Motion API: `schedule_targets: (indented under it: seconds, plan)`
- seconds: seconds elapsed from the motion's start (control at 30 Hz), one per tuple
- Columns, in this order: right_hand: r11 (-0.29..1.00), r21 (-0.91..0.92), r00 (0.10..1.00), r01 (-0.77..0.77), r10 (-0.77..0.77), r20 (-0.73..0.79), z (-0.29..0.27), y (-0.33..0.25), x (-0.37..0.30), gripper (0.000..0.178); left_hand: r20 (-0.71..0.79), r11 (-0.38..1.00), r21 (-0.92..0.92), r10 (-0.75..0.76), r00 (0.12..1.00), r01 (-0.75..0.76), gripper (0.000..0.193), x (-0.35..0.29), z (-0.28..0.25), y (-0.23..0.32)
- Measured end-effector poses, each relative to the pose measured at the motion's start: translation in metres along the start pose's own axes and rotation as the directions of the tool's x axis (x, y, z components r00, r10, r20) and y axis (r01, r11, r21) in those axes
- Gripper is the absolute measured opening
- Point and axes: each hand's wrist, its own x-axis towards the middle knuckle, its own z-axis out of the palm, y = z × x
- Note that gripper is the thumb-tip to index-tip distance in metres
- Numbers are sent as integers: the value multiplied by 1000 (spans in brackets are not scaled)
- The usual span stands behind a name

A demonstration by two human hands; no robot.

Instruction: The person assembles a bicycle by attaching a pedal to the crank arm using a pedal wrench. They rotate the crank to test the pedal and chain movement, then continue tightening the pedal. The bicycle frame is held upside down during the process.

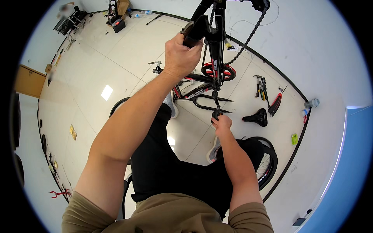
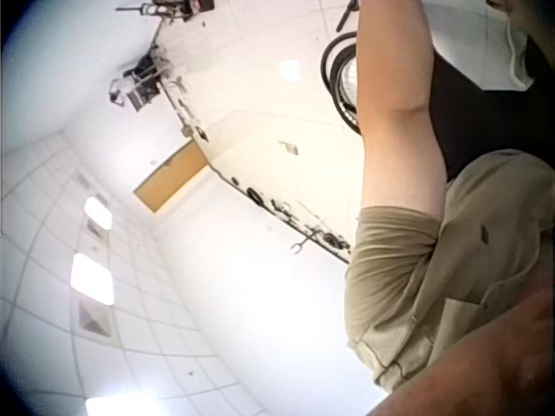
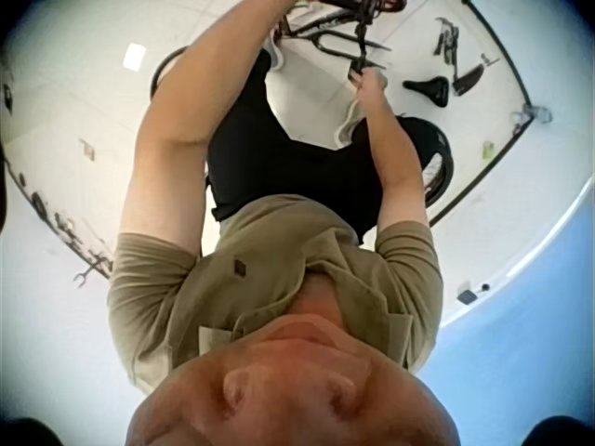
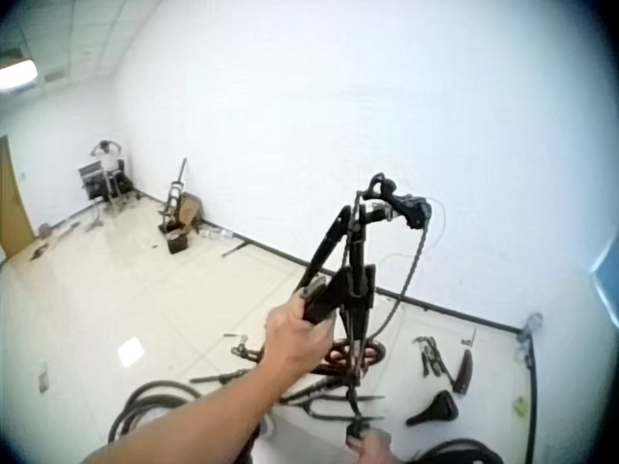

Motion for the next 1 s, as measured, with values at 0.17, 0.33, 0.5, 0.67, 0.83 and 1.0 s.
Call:
schedule_targets:
  seconds: [0.17, 0.33, 0.5, 0.67, 0.83, 1.0]
  plan:
    - [1000, 29, 1000, 9, -9, -8, -1, -5, -6, 33, 8, 1000, 18, 0, 1000, 0, 22, 0, -2, -2]
    - [976, -176, 981, 125, -148, -124, -14, -21, -13, 36, 43, 999, 18, -36, 998, 35, 20, 0, -4, 1]
    - [877, -443, 939, 186, -292, -183, -21, -33, -25, 26, 40, 997, -8, -80, 996, 80, 19, 0, -4, 1]
    - [807, -557, 873, 199, -404, -273, -30, -39, -20, 26, 20, 1000, 30, -9, 1000, 8, 18, 1, -2, -1]
    - [767, -601, 910, 223, -385, -153, -37, -50, -33, 28, 52, 998, 28, -55, 997, 53, 18, -1, -6, 3]
    - [434, -859, 883, 271, -467, 43, -46, -74, -46, 35, 41, 998, 28, -53, 998, 52, 18, -3, -6, 3]
